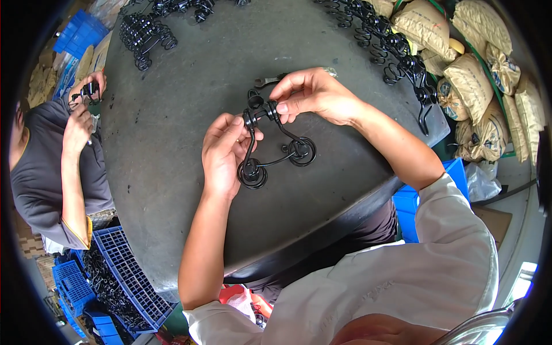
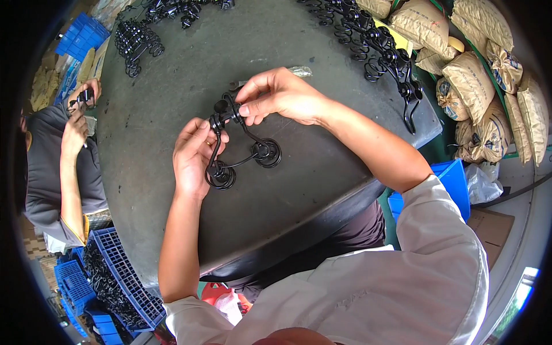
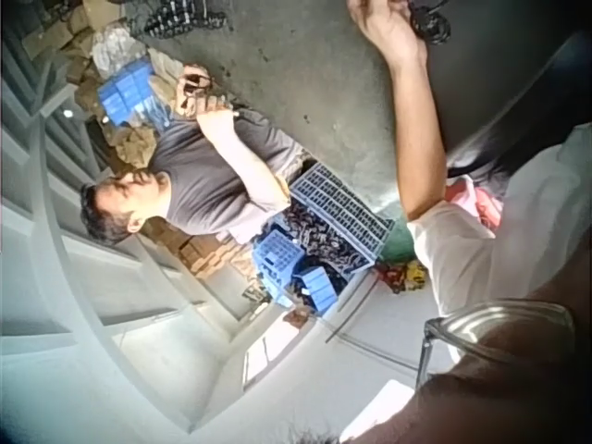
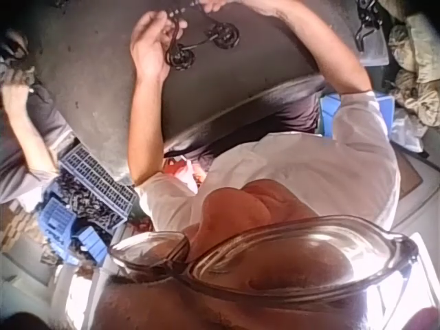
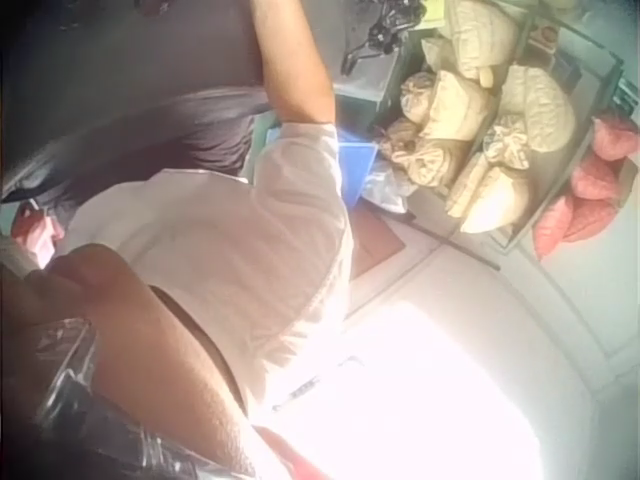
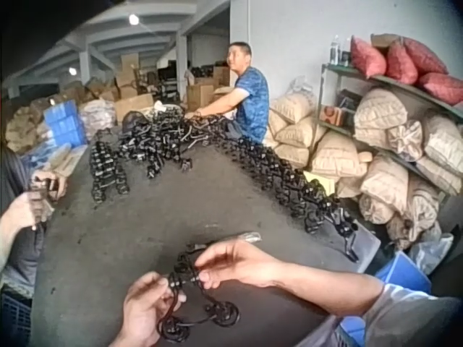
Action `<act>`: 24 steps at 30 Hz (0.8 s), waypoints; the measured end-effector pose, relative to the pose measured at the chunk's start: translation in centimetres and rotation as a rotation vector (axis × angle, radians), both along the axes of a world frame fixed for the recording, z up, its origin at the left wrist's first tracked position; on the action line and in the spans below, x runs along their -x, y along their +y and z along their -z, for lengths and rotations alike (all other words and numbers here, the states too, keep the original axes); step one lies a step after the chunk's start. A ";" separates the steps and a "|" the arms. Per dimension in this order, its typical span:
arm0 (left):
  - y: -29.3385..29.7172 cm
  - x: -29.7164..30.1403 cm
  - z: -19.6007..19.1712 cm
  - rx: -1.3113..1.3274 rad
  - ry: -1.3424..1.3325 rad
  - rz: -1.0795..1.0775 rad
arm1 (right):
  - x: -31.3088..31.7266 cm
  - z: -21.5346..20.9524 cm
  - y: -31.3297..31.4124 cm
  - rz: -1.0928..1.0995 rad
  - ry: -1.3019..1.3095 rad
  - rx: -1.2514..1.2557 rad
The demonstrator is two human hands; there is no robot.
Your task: Assembling small black mechanical components, specifically bicycle brake parts, at a workbench in a factory setting.
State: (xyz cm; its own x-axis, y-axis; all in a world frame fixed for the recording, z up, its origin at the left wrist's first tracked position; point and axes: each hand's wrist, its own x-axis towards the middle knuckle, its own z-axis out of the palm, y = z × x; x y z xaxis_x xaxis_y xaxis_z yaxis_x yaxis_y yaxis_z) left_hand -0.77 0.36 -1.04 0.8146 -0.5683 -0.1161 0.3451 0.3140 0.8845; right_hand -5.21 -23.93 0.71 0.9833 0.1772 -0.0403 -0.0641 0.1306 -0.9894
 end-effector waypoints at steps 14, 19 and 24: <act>-0.1 -0.1 -1.0 -0.109 -0.066 0.023 | 0.2 0.3 0.3 0.043 0.035 -0.028; 0.8 -0.7 -0.6 -0.211 -0.082 0.080 | 0.0 0.5 0.4 0.034 0.003 -0.020; 0.1 1.2 -2.2 -0.794 -0.661 -0.146 | 0.1 0.8 0.4 0.038 -0.003 -0.035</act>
